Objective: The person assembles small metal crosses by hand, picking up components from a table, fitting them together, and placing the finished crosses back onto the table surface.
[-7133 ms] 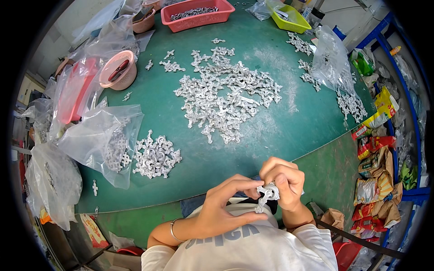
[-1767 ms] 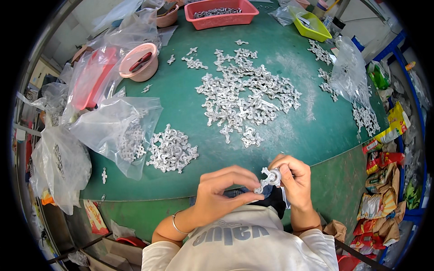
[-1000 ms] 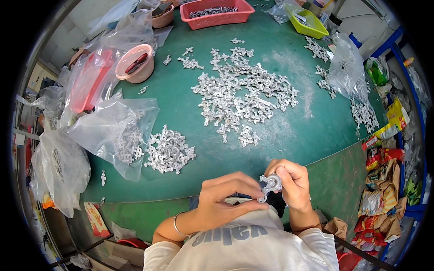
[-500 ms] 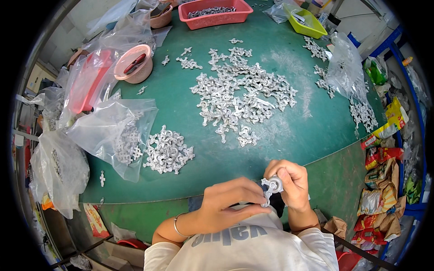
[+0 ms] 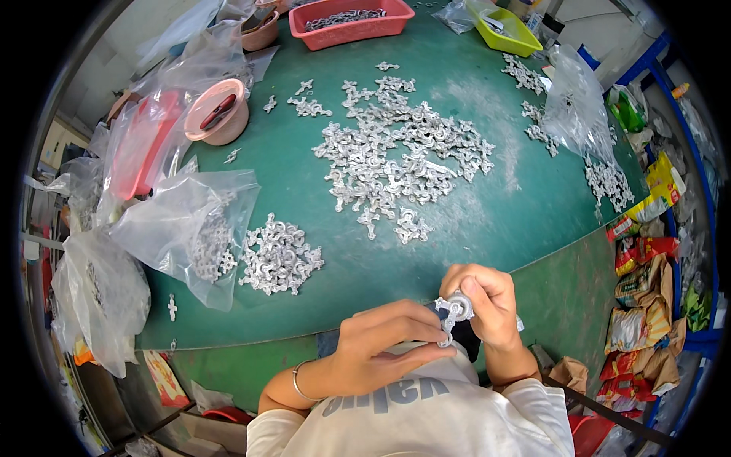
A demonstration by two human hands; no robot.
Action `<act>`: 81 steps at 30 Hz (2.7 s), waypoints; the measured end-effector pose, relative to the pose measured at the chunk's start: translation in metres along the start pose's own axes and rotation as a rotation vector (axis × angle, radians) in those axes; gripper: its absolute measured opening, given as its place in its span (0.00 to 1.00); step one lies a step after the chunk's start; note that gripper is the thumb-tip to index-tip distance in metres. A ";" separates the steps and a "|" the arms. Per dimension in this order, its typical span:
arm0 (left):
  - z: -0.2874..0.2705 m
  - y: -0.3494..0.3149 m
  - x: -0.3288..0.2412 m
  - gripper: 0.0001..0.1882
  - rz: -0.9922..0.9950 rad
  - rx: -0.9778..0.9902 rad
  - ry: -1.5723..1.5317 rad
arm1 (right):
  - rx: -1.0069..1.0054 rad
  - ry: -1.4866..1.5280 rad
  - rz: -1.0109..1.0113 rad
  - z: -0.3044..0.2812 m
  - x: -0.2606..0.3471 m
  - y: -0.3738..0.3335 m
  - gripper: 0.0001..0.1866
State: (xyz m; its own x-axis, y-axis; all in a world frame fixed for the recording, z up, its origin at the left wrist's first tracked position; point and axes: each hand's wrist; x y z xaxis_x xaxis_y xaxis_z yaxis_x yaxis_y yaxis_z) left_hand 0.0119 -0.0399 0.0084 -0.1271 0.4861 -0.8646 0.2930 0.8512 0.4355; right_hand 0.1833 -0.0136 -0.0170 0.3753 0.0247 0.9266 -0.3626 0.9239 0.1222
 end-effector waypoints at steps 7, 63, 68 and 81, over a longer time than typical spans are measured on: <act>0.000 -0.002 0.001 0.12 -0.051 0.001 -0.049 | 0.001 0.001 0.007 -0.001 0.000 -0.001 0.14; 0.002 0.006 0.000 0.23 -0.511 -0.030 -0.827 | -0.245 0.112 -0.020 0.021 0.008 0.000 0.12; 0.003 0.007 0.000 0.25 -0.519 -0.009 -0.786 | -0.253 0.054 -0.052 0.019 0.006 -0.001 0.11; 0.005 0.006 0.004 0.24 -0.501 -0.003 -0.797 | -0.256 0.084 -0.023 0.017 0.003 -0.001 0.12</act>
State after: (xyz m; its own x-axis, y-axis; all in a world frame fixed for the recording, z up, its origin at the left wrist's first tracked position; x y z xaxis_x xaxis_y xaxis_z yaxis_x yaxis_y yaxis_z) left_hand 0.0178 -0.0336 0.0061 0.4487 -0.2149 -0.8674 0.3774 0.9254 -0.0341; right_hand 0.1705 -0.0205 -0.0082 0.4542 0.0245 0.8905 -0.1296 0.9908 0.0389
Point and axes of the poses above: each hand's wrist, its own y-axis towards the middle knuckle, its own z-axis out of the palm, x = y × z, and after that the axes turned 11 degrees about y, right-handed
